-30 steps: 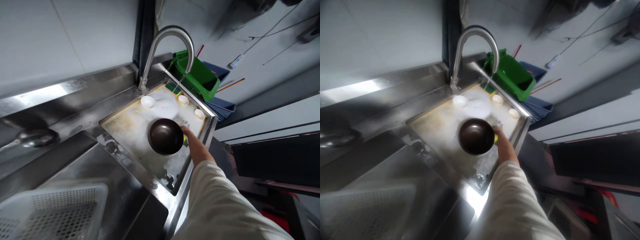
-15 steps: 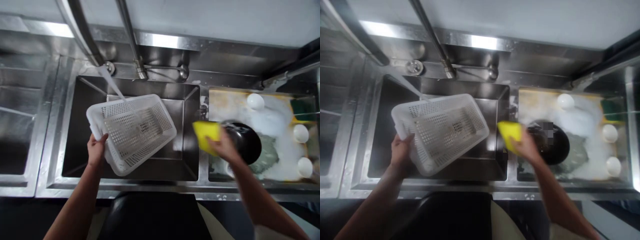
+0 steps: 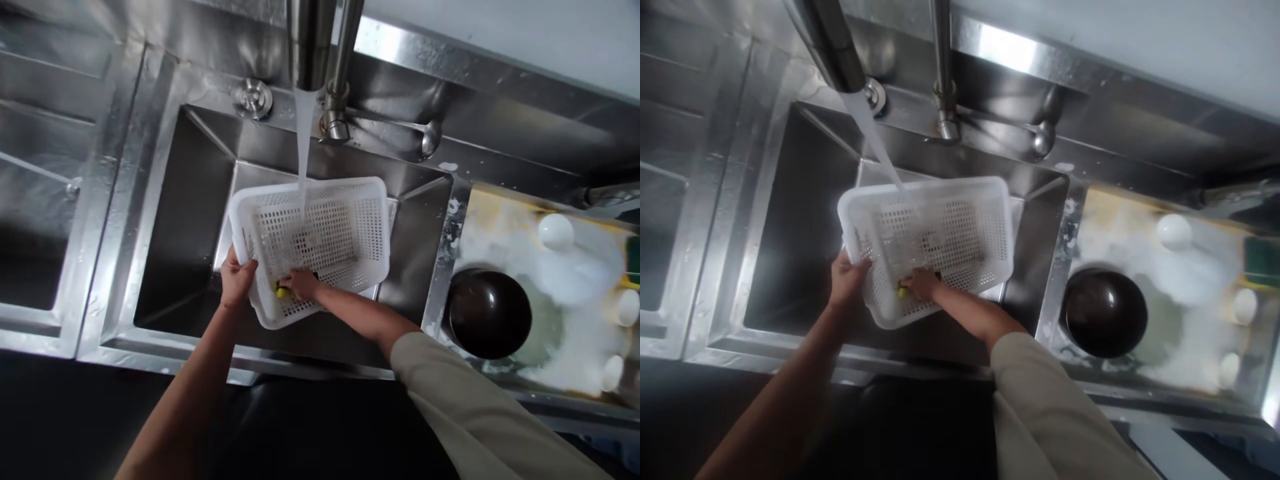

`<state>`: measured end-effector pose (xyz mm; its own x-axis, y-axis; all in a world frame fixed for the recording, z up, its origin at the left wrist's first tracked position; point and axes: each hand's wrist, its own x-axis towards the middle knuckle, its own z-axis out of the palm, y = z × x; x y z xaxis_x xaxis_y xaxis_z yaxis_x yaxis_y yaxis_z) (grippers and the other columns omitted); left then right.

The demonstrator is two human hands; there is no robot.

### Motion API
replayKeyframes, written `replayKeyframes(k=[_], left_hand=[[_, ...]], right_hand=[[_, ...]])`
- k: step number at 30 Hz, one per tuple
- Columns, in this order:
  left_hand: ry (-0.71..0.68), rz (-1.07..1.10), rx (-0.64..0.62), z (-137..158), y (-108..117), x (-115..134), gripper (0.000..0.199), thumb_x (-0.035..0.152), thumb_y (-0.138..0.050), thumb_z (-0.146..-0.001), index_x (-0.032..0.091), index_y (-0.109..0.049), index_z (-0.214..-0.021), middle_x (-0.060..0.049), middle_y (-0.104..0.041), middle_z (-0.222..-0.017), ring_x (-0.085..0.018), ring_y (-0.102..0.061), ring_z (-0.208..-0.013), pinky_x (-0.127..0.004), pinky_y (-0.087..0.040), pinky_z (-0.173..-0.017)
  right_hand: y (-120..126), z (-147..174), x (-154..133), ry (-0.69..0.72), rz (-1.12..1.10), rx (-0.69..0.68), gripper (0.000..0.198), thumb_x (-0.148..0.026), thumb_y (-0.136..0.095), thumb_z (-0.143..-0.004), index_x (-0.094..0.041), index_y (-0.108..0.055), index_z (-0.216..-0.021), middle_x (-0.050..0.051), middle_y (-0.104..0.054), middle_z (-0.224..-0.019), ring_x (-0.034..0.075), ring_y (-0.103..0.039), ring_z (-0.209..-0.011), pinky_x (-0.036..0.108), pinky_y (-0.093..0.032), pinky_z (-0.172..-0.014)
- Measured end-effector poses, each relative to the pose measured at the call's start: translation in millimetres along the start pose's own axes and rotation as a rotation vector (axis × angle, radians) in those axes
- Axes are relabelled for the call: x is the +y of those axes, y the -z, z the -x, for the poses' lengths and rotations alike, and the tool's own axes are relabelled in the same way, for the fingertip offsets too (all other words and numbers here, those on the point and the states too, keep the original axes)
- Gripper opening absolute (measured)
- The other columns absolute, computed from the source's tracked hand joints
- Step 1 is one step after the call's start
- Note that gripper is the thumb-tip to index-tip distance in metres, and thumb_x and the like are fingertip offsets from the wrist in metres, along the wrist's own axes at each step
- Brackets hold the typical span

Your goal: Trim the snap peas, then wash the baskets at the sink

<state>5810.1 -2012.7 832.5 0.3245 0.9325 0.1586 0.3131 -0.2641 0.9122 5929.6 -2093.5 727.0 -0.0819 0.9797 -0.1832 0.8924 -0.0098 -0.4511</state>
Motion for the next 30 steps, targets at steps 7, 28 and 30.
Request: replayKeyframes(k=[7, 28, 30], left_hand=[[-0.096, 0.022, 0.045, -10, -18, 18, 0.027, 0.029, -0.052, -0.054, 0.015, -0.056, -0.077, 0.002, -0.045, -0.060, -0.012, -0.039, -0.053, -0.023, -0.035, -0.050], [0.019, 0.001, 0.091, -10, -5, 35, 0.032, 0.032, -0.060, -0.051, 0.015, -0.060, -0.078, 0.001, -0.053, -0.064, -0.013, -0.044, -0.057, -0.023, -0.038, -0.051], [0.058, 0.041, 0.062, -14, -3, 29, 0.038, 0.031, -0.062, -0.050, 0.015, -0.061, -0.084, -0.001, -0.058, -0.070, -0.014, -0.048, -0.060, -0.024, -0.041, -0.054]], right_hand=[[13, -25, 0, -0.087, -0.148, 0.050, 0.053, -0.036, -0.056, -0.083, -0.018, -0.049, -0.133, 0.011, -0.062, -0.117, 0.024, -0.059, -0.102, 0.031, -0.048, -0.081], [27, 16, 117, -0.292, -0.109, 0.307, 0.031, -0.010, -0.054, -0.079, -0.025, -0.066, -0.104, 0.006, -0.061, -0.106, 0.024, -0.052, -0.105, 0.036, -0.035, -0.096], [35, 24, 131, -0.435, -0.100, 0.338, 0.029, -0.012, -0.049, -0.083, -0.018, -0.065, -0.106, 0.013, -0.060, -0.107, 0.028, -0.052, -0.104, 0.041, -0.037, -0.093]])
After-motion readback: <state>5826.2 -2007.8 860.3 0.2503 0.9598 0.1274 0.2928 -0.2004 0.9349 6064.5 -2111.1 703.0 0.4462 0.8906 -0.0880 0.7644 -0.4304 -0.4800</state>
